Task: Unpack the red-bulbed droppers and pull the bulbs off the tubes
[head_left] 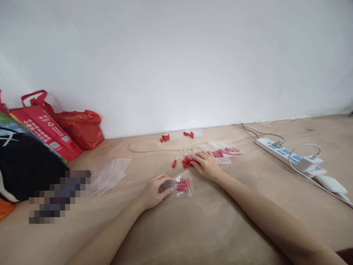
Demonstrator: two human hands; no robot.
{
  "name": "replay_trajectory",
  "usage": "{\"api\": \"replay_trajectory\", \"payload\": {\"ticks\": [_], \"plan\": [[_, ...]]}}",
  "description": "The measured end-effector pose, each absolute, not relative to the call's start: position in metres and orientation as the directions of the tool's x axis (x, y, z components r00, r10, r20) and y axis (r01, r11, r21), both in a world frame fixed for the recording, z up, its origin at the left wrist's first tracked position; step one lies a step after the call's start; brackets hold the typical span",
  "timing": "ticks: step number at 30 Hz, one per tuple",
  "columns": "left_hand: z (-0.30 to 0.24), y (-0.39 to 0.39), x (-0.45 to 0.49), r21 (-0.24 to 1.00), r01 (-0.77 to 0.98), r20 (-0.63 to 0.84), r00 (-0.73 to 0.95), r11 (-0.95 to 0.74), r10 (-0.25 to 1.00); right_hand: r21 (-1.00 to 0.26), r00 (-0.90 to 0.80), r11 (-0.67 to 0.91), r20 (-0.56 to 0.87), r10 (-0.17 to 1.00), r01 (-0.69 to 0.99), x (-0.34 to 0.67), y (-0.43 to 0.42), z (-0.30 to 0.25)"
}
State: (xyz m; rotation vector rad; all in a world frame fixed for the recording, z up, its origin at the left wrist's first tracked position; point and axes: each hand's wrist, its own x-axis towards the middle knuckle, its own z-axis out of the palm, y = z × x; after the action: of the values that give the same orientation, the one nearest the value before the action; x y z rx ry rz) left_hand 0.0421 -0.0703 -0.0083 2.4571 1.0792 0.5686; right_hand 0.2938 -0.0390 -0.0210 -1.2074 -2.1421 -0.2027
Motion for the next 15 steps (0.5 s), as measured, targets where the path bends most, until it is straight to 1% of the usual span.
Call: {"api": "replay_trajectory", "payload": {"ticks": [2, 3, 5, 6, 8, 12, 15], "plan": [[-0.008, -0.070, 0.042, 0.503, 0.599, 0.198, 0.622, -0.623, 0.757, -0.335, -0.247, 0.550, 0.637, 0.731, 0.765, 0.297, -0.049, -0.025], [-0.008, -0.070, 0.042, 0.501, 0.600, 0.196, 0.623, -0.623, 0.757, -0.406, -0.220, 0.555, 0.628, 0.747, 0.727, 0.298, -0.055, -0.027], [-0.008, -0.070, 0.043, 0.497, 0.603, 0.198, 0.622, -0.624, 0.758, -0.504, -0.235, 0.572, 0.582, 0.779, 0.648, 0.298, -0.065, -0.030], [-0.007, -0.070, 0.043, 0.496, 0.603, 0.201, 0.620, -0.624, 0.759, -0.527, -0.267, 0.582, 0.555, 0.788, 0.620, 0.296, -0.070, -0.031], [-0.007, -0.071, 0.043, 0.495, 0.602, 0.208, 0.618, -0.627, 0.758, -0.534, -0.346, 0.607, 0.512, 0.786, 0.588, 0.292, -0.076, -0.029], [-0.007, -0.071, 0.046, 0.480, 0.607, 0.230, 0.610, -0.634, 0.758, -0.536, -0.505, 0.673, 0.447, 0.738, 0.510, 0.283, -0.078, -0.024], [-0.009, -0.072, 0.048, 0.473, 0.617, 0.257, 0.587, -0.629, 0.768, -0.549, -0.569, 0.697, 0.419, 0.707, 0.462, 0.279, -0.074, -0.024]]}}
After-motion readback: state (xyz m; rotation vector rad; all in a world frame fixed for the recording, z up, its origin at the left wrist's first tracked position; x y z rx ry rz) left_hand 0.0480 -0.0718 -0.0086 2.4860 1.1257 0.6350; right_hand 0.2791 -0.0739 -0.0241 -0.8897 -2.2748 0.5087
